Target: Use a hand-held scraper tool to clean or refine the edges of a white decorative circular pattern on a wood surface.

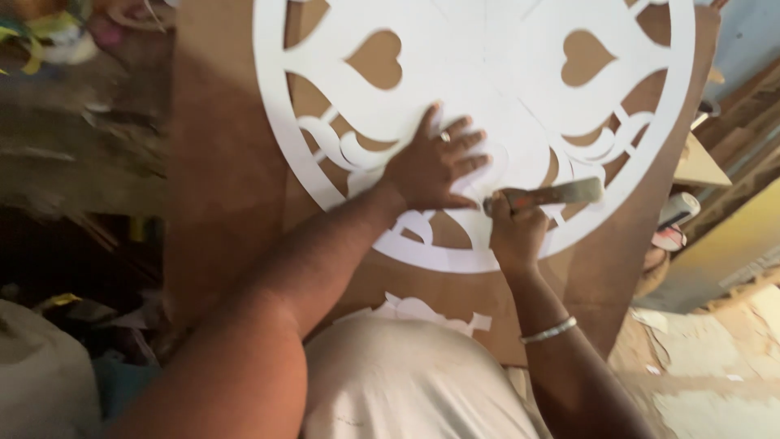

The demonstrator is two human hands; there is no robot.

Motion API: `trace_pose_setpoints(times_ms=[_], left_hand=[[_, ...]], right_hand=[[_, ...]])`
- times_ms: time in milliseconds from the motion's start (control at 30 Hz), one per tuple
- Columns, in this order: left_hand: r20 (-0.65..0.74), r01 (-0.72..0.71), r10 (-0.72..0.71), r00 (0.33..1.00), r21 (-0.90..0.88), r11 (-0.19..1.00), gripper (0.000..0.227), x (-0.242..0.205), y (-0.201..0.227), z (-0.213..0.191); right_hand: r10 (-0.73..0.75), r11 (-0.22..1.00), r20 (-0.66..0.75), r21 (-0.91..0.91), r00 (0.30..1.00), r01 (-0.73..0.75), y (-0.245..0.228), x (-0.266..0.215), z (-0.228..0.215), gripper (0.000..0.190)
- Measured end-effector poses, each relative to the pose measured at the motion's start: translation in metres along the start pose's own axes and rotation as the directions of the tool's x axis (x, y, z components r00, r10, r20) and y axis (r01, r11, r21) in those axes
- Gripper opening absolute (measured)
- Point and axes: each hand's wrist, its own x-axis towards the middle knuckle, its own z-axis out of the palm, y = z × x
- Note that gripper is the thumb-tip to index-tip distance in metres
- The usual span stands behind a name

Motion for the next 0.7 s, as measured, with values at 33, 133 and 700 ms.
trace_pose_setpoints(times_ms=[33, 133, 700], left_hand=[[0.028, -0.008, 0.009, 1.000, -0.019, 1.000, 0.085, 0.001, 0.001, -0.003], [0.008, -0.043, 0.043, 0.999, -0.008, 0.999, 0.083, 0.001, 0.003, 0.003], [-0.285, 0.021, -0.013, 0.959, 0.027, 0.999, 0.032, 0.000, 0.018, 0.002]], right_hand=[[-0.041, 0.999, -0.008, 0.012, 0.999, 0.042, 0.004, 0.001, 0.001, 0.024], [0.085, 0.966, -0.002, 0.246, 0.996, -0.082, 0.001, 0.000, -0.003, 0.026], [0.002, 0.883, -0.055, 0.468, 0.999, 0.024, 0.037, -0.009, 0.002, 0.018]])
